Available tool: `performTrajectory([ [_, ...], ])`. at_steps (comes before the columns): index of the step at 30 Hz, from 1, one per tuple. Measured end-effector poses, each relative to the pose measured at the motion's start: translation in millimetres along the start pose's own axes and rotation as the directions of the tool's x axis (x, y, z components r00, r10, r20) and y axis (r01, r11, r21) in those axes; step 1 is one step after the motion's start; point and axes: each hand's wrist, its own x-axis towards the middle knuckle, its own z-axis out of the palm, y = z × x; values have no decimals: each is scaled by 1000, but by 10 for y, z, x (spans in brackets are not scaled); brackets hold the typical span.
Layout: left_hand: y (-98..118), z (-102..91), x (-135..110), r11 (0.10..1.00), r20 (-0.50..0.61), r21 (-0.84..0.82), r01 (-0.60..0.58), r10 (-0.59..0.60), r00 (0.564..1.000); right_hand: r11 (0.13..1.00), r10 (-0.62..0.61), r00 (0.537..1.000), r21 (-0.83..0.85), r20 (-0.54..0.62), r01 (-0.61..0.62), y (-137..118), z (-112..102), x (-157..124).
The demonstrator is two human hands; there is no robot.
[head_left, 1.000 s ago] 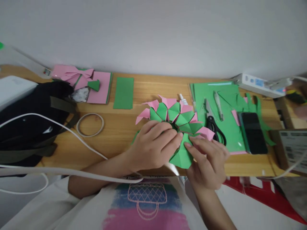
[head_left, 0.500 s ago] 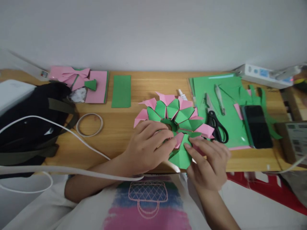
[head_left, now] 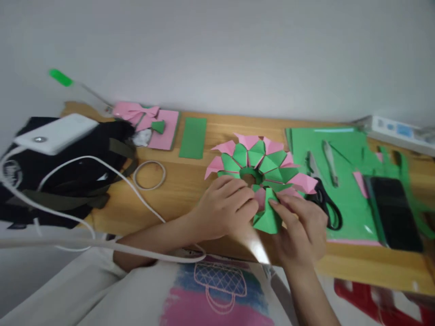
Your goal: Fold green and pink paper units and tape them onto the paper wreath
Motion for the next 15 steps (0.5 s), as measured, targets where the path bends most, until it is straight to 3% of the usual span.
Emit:
performTrajectory([
  [2, -83, 67, 25, 995, 3, 96, 25, -25, 1000, 999, -42, 999, 8, -12, 42, 88, 126, 77],
  [6, -279, 111, 37, 975, -33, 203, 86, -81, 996, 995, -82, 991, -42, 110, 87, 183, 322, 178],
  [9, -420, -69, -147, 968, 129, 151, 200, -220, 967, 995, -86, 983, -33, 162, 92, 200, 337, 147],
  [10, -468, -166, -264, 932, 198, 161, 326, -354, 914, 994, -101, 979, -27, 179, 108, 202, 315, 122],
  [11, -520, -268, -406, 844, 219, 201, 497, -533, 817, 990, -130, 970, -18, 208, 137, 203, 282, 96],
  [12, -576, -368, -565, 768, 186, 243, 593, -637, 748, 988, -146, 963, -15, 228, 153, 200, 242, 74],
  [15, -739, -590, -1038, 613, 128, 269, 743, -787, 603, 974, -224, 941, 44, 254, 220, 144, 104, 68],
])
